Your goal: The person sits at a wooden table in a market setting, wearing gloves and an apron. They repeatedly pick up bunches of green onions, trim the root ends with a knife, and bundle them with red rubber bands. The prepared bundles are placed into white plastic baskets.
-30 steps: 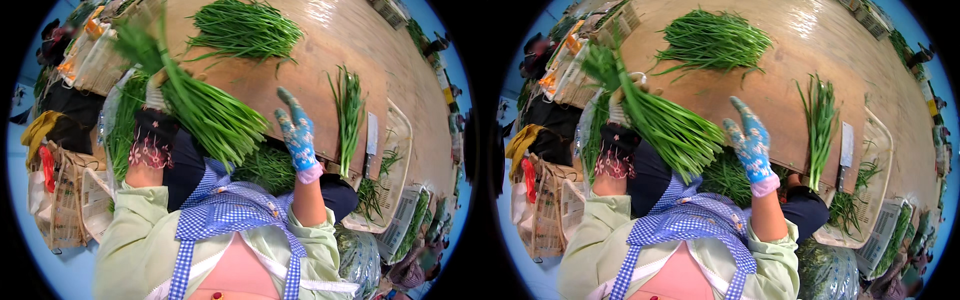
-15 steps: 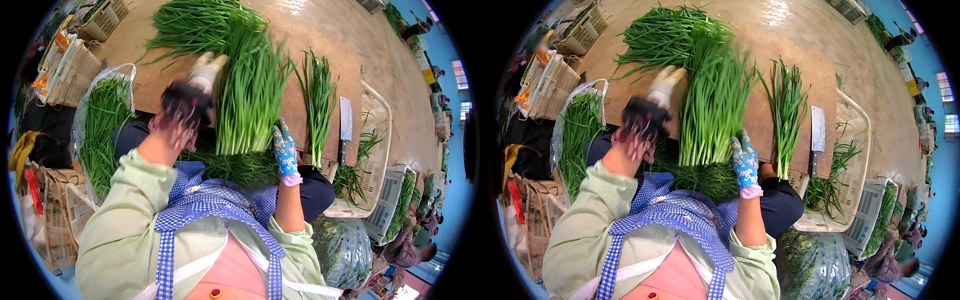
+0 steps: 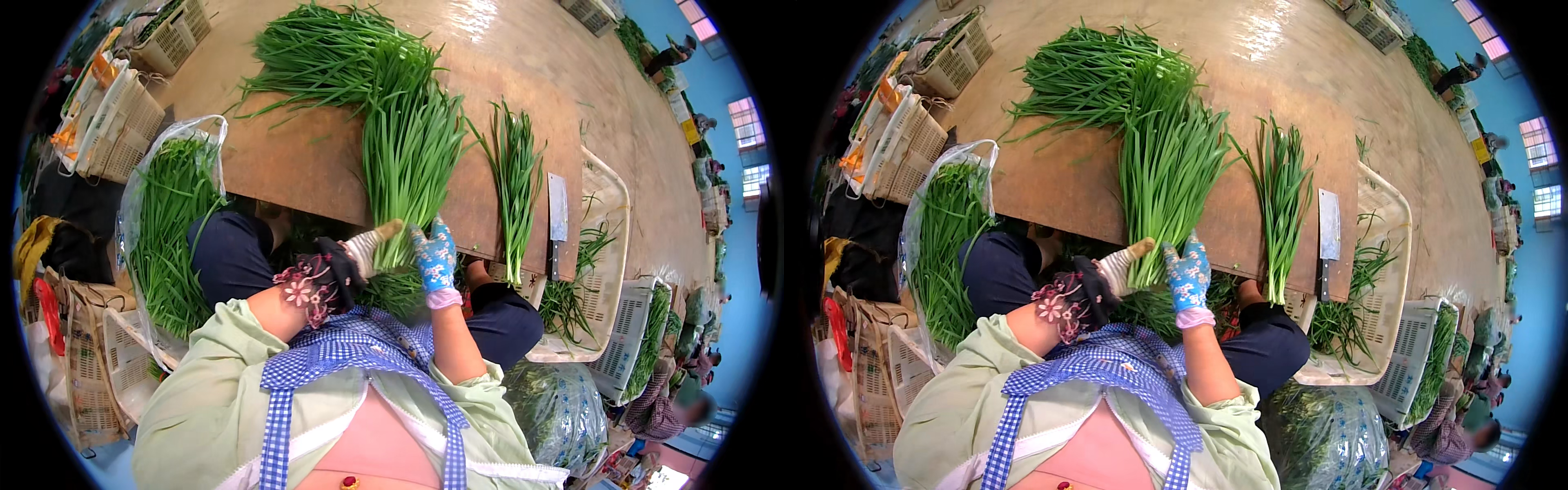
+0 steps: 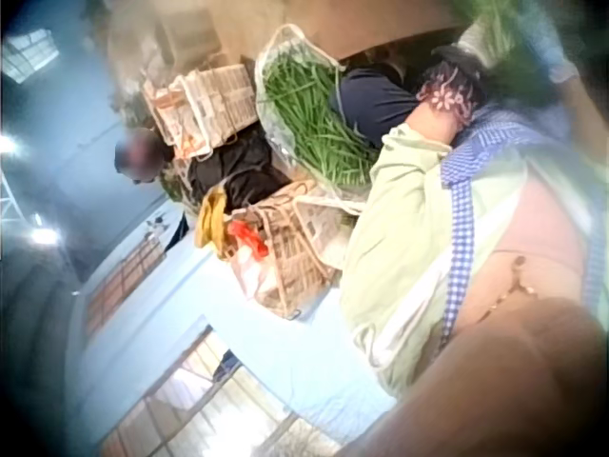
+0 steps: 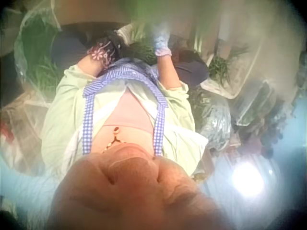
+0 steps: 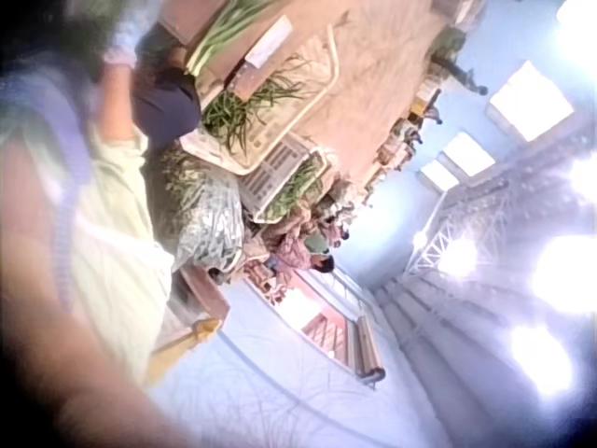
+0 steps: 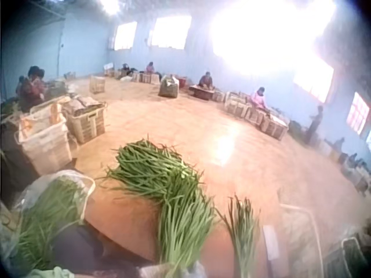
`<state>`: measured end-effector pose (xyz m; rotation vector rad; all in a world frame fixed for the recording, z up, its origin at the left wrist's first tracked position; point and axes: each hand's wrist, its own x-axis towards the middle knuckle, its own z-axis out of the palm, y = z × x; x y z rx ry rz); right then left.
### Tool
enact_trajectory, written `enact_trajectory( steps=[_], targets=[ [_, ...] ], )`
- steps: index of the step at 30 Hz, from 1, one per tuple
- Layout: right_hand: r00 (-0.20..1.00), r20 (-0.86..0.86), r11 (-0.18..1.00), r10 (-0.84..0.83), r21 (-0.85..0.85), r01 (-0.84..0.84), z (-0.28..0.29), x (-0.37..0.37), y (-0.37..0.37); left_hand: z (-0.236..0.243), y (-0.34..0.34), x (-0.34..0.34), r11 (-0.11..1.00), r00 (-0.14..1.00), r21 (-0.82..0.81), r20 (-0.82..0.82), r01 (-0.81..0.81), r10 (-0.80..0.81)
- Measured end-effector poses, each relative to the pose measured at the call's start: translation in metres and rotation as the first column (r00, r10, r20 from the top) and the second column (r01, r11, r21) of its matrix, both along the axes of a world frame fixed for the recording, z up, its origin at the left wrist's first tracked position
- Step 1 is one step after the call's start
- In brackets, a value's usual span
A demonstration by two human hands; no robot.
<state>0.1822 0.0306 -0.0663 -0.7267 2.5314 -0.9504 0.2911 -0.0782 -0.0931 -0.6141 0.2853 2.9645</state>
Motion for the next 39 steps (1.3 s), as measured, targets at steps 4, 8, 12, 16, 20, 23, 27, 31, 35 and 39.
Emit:
enact_trajectory(
  steps=[4,8,12,16,20,23,27,31,35,39],
  targets=[
    [0.996,0.093,0.997,-0.008,-0.072,0.015,0.007,0.013,0.008,0.011,0.016,0.006,0.995,0.995,-0.04,0.012,0.096,-0.096],
    [0.994,-0.043,0.995,0.096,-0.032,-0.097,0.018,0.035,0.032,0.008,0.048,0.022,0.997,0.999,-0.073,0.019,0.037,-0.036],
    [0.997,0.07,0.996,0.041,-0.086,-0.035,0.015,0.049,0.049,0.013,0.052,0.031,0.988,0.988,-0.09,0.094,0.129,-0.12],
    [0.997,-0.066,0.991,0.034,-0.125,-0.042,0.022,0.041,0.049,0.027,0.057,0.02,0.992,0.995,-0.095,0.057,0.088,-0.083],
    [0.993,-0.099,0.903,-0.057,-0.429,0.009,0.03,0.007,0.062,0.052,0.064,-0.022,0.968,0.996,-0.237,-0.017,0.086,-0.092],
    [0.995,-0.04,0.936,-0.09,-0.344,0.071,0.063,-0.033,0.075,0.075,0.079,-0.07,0.967,0.991,-0.216,0.043,0.137,-0.13],
    [0.962,-0.22,0.987,-0.162,-0.036,0.158,0.039,-0.091,0.102,0.028,0.106,-0.127,0.969,0.971,-0.079,0.063,0.235,-0.231],
    [0.946,-0.225,0.973,-0.231,-0.043,0.228,0.031,-0.134,0.122,-0.005,0.12,-0.141,0.938,0.928,-0.01,0.147,0.347,-0.342],
    [0.965,0.109,0.954,-0.239,-0.161,0.255,0.027,-0.143,0.11,0.007,0.123,-0.149,0.904,0.887,0.002,0.193,0.428,-0.42],
    [0.998,-0.052,0.975,-0.034,0.216,0.045,0.044,-0.13,0.056,-0.033,0.122,-0.155,0.868,0.885,-0.174,0.054,0.464,-0.462]
  ],
)
